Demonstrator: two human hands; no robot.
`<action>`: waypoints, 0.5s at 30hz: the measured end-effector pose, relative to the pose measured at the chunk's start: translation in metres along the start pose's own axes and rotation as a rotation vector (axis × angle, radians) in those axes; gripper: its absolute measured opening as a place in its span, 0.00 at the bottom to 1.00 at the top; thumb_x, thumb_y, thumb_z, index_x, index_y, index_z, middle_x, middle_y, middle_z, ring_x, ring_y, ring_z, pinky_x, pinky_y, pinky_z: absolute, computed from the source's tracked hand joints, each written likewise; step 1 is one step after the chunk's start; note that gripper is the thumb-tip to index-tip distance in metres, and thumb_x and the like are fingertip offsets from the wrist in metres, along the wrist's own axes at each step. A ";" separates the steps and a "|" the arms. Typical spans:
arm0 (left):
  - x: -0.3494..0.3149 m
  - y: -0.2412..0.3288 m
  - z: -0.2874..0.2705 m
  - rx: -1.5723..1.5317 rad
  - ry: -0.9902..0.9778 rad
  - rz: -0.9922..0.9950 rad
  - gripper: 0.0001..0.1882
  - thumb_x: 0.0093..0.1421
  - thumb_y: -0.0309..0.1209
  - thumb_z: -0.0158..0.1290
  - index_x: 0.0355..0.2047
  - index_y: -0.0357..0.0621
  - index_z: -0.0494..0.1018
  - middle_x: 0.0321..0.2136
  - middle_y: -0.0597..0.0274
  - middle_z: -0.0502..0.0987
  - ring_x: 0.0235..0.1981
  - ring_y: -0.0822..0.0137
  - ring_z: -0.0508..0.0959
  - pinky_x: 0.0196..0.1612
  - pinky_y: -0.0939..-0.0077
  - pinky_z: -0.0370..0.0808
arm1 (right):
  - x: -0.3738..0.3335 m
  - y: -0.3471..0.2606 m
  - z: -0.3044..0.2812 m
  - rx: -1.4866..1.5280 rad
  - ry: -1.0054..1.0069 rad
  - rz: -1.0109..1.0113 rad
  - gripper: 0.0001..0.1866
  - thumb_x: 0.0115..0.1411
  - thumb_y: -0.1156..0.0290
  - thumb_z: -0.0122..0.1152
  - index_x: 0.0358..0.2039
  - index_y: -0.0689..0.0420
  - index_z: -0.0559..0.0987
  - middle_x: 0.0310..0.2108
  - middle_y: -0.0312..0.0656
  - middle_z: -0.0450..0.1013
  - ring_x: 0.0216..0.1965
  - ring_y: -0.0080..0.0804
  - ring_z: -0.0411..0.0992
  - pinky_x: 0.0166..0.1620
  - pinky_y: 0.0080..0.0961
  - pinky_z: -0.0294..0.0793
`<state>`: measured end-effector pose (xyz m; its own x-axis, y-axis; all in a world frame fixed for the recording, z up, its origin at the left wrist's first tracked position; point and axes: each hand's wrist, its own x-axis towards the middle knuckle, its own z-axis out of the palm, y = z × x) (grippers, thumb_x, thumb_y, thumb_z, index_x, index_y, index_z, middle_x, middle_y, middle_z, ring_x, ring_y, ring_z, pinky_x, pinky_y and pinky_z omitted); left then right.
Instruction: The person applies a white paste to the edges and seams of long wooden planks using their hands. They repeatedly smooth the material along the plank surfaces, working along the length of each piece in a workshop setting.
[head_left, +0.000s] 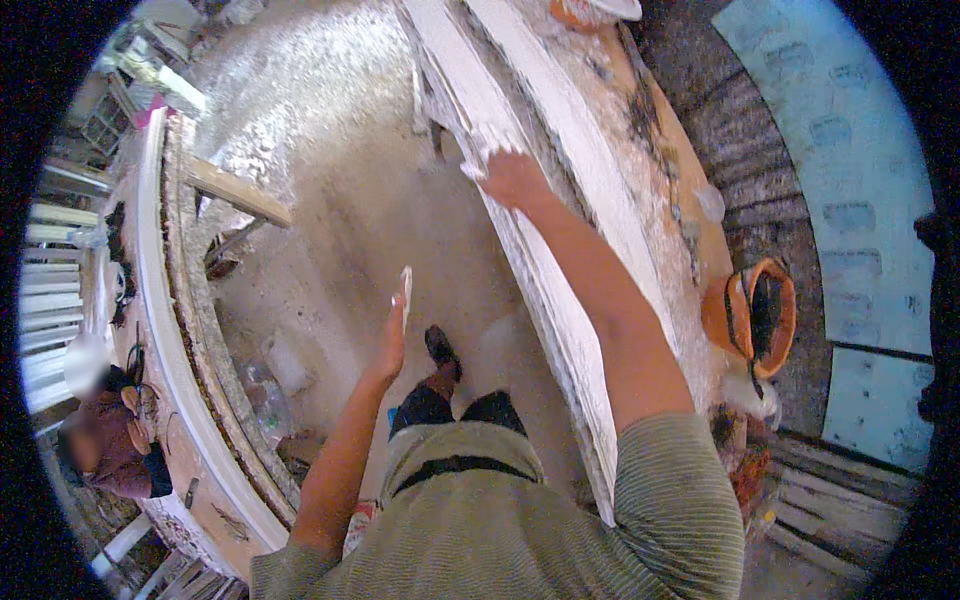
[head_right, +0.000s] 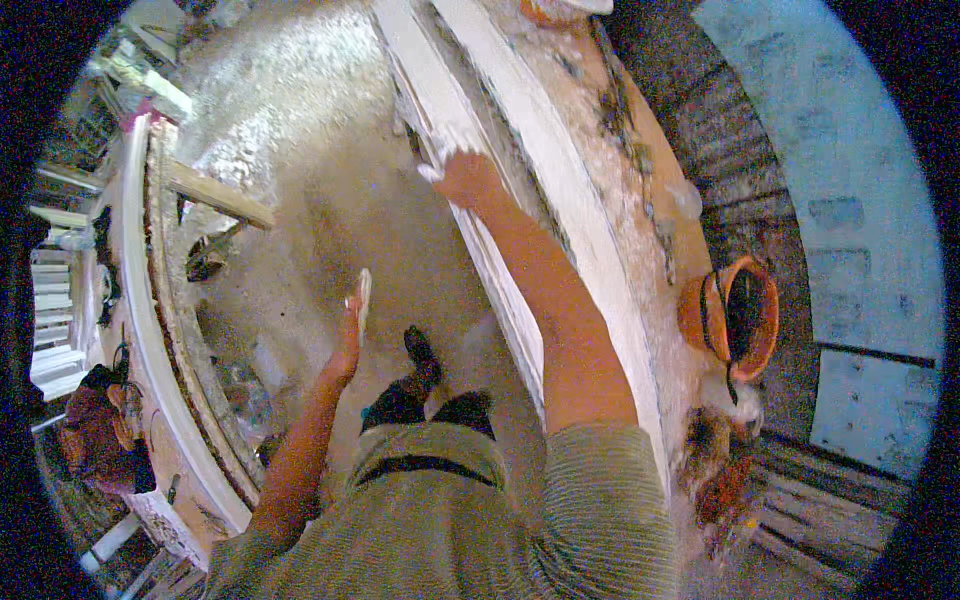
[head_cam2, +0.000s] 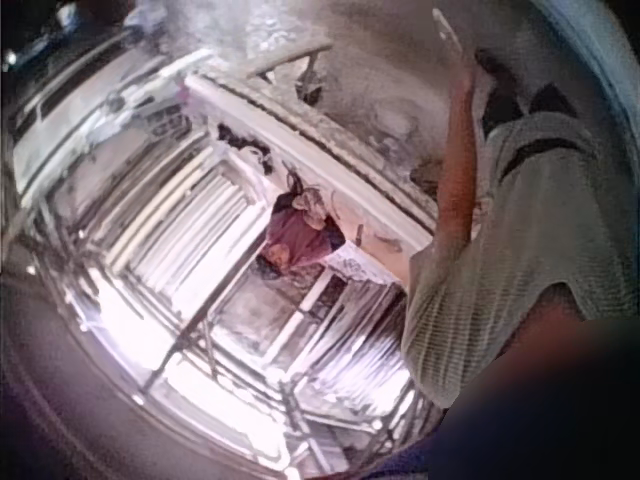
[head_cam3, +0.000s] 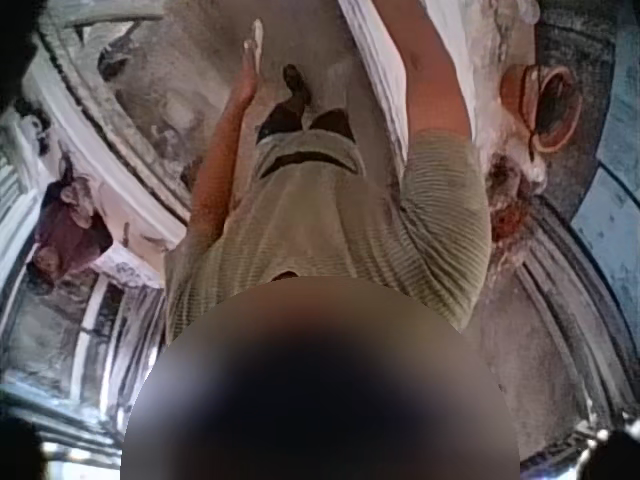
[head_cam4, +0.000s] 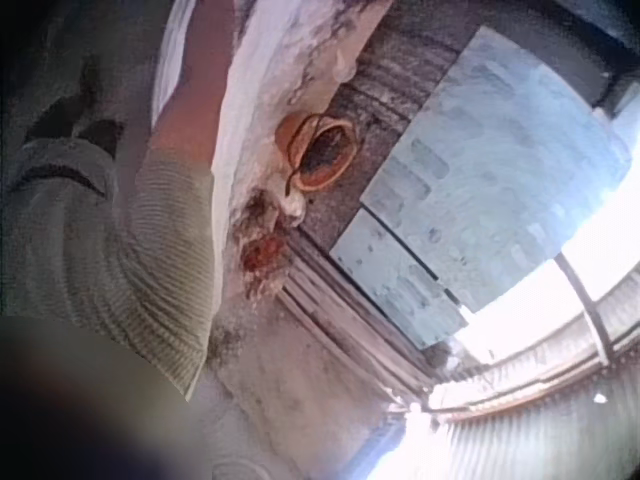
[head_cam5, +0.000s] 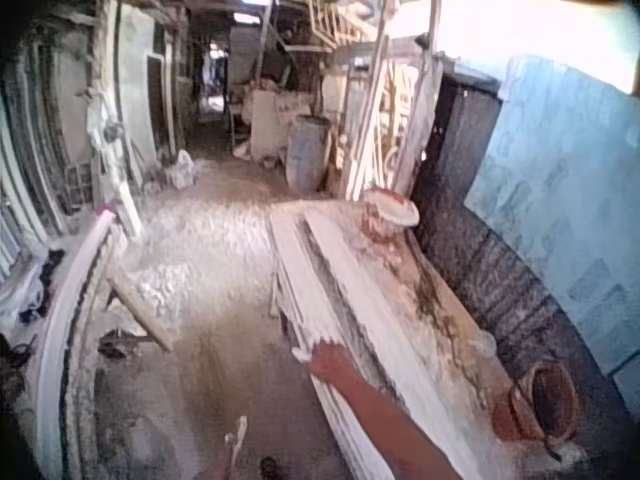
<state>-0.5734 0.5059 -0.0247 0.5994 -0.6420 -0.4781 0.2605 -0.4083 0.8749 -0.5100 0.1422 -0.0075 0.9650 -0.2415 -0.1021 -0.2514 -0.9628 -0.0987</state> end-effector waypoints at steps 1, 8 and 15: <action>0.005 -0.002 0.003 -0.025 0.002 -0.006 0.39 0.71 0.57 0.21 0.71 0.41 0.38 0.72 0.59 0.38 0.72 0.60 0.38 0.71 0.65 0.33 | -0.001 0.001 -0.001 -0.079 0.002 -0.070 0.30 0.59 0.45 0.52 0.36 0.64 0.81 0.38 0.54 0.78 0.41 0.50 0.78 0.43 0.45 0.77; 0.004 0.004 0.052 -0.105 -0.098 -0.035 0.38 0.71 0.57 0.22 0.71 0.41 0.42 0.72 0.59 0.42 0.72 0.61 0.41 0.71 0.65 0.36 | -0.128 0.008 0.008 -0.034 -0.094 -0.150 0.41 0.63 0.33 0.40 0.28 0.65 0.80 0.33 0.57 0.77 0.35 0.53 0.77 0.40 0.47 0.76; -0.017 0.024 0.095 -0.042 -0.199 -0.029 0.38 0.72 0.56 0.23 0.71 0.41 0.45 0.71 0.59 0.46 0.71 0.61 0.45 0.71 0.66 0.38 | -0.384 0.013 0.038 0.045 -0.323 -0.178 0.21 0.59 0.55 0.51 0.27 0.62 0.79 0.28 0.55 0.76 0.33 0.51 0.76 0.35 0.45 0.73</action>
<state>-0.6491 0.4456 -0.0032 0.4313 -0.7475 -0.5051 0.3089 -0.4037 0.8612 -0.8870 0.2276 -0.0075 0.9224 -0.0128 -0.3861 -0.0912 -0.9784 -0.1855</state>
